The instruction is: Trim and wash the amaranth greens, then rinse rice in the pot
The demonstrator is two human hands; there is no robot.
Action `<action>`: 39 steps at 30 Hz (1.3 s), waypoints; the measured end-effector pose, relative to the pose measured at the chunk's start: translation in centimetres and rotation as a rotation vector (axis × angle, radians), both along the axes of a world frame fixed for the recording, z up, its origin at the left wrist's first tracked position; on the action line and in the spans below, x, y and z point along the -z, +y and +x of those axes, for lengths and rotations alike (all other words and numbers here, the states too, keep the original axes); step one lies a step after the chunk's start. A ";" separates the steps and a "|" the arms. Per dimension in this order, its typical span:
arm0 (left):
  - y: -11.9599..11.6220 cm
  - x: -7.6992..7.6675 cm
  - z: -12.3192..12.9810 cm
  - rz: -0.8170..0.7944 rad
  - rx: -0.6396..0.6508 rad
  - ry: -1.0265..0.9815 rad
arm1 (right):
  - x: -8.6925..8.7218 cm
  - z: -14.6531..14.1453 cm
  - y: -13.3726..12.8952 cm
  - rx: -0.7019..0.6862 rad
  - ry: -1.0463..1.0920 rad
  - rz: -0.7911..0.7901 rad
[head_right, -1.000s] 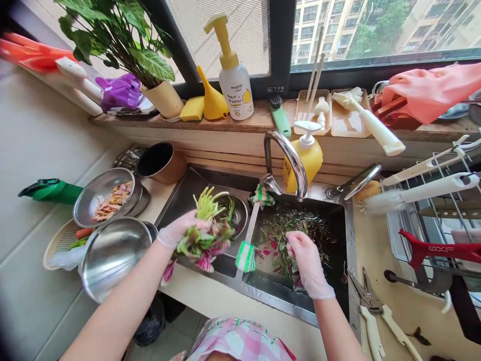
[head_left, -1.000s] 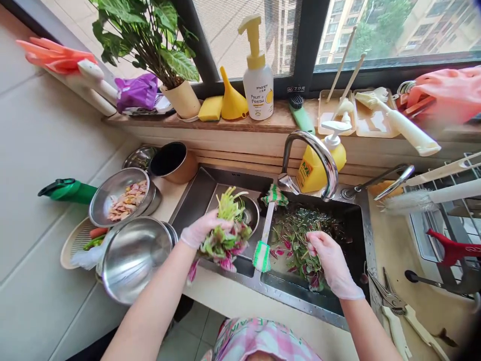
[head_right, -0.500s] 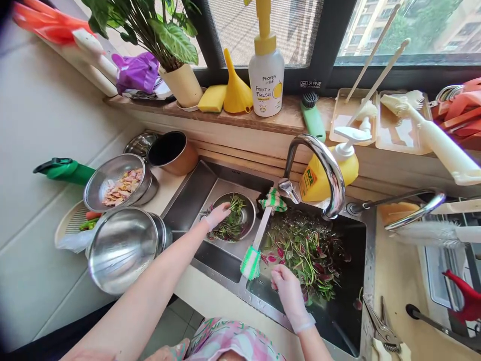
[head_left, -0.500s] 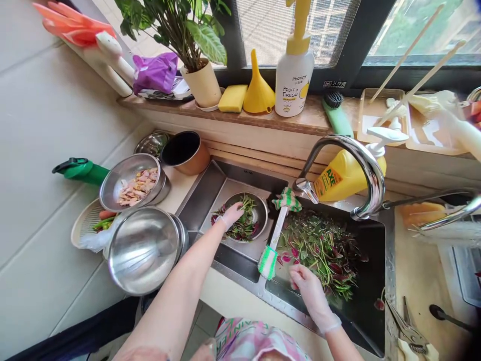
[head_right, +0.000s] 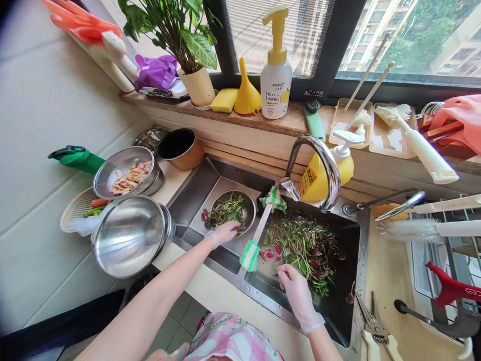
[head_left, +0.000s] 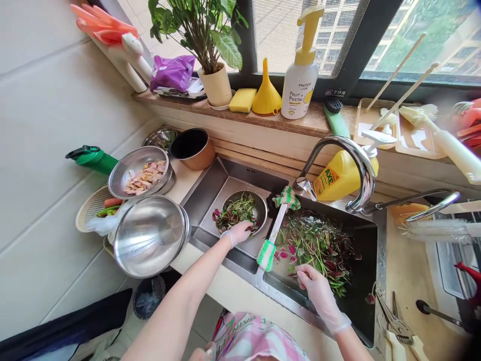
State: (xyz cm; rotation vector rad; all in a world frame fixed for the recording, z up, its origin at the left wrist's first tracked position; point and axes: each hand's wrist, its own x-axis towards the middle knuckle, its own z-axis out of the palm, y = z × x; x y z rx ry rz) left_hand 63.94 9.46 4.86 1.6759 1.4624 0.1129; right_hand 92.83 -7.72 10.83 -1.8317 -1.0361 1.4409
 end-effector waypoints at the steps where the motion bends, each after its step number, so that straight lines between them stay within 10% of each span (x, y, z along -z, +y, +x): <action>1: 0.1 0.0 0.2 0.009 -0.014 -0.007 | -0.3 0.3 -0.6 -0.002 -0.007 -0.008; 7: -1.5 -2.0 0.8 0.024 -0.122 -0.078 | -1.8 1.6 -1.8 0.012 -0.054 -0.040; 14: -12.3 -9.3 -1.4 0.224 -0.470 -0.586 | -6.6 -5.2 2.2 -0.383 0.002 0.189; 19: -21.6 -10.3 -8.0 0.160 -1.030 -0.835 | -10.1 -18.6 1.6 -0.943 0.083 0.502; 25: -31.8 -8.7 -18.3 0.110 -1.496 -0.754 | -12.6 -42.2 0.3 -1.468 -0.297 1.078; 30: -38.2 -8.3 -24.6 -0.024 -1.581 -0.590 | -13.3 -56.1 2.6 -1.310 -0.689 1.031; 34: -37.6 -7.8 -26.9 -0.162 -1.436 -0.501 | -13.1 -54.3 2.4 -1.135 -0.615 1.200; 39: -30.9 -8.7 -23.8 -0.209 -0.991 -0.449 | -10.0 -37.3 0.6 -0.833 -0.446 1.090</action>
